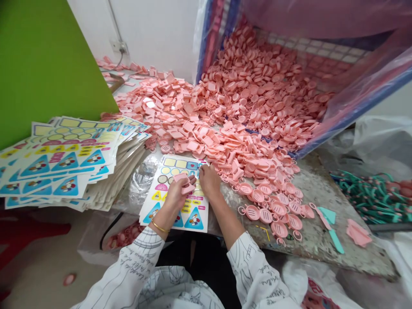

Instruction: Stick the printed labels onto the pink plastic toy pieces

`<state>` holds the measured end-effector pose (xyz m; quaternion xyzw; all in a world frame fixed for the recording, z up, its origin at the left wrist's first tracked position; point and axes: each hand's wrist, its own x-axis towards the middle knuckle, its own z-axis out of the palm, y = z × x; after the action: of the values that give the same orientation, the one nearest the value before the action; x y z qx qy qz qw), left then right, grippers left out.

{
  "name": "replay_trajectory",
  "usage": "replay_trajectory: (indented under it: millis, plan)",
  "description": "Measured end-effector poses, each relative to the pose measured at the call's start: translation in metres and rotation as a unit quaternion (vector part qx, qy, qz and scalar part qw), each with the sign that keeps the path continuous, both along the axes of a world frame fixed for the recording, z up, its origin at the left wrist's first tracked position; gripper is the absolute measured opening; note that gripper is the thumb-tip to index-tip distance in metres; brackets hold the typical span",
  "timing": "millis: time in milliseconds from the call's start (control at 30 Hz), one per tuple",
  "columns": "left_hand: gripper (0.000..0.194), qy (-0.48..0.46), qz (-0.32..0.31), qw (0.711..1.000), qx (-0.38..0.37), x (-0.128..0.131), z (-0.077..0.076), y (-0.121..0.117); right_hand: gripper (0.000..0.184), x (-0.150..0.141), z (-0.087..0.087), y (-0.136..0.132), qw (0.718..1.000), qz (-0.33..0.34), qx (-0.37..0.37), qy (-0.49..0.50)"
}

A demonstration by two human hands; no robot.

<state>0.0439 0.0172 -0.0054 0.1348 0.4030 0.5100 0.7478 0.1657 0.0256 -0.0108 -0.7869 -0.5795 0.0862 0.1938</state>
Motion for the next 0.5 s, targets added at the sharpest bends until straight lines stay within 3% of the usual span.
replay_trajectory:
  millis: [267, 400, 500]
  plan:
    - [0.027, 0.010, -0.022, 1.000, 0.007, 0.000, 0.001, 0.001, 0.024, 0.003, 0.016, 0.011, 0.997, -0.012, -0.073, 0.026]
    - [0.030, 0.029, -0.023, 0.999, 0.022, 0.000, 0.001, 0.001, 0.037, 0.000, 0.029, 0.034, 0.988, -0.045, -0.140, -0.046]
    - [0.030, 0.044, -0.025, 0.998, 0.028, 0.000, -0.001, 0.000, 0.043, 0.003, 0.040, 0.056, 0.976, -0.019, -0.199, -0.091]
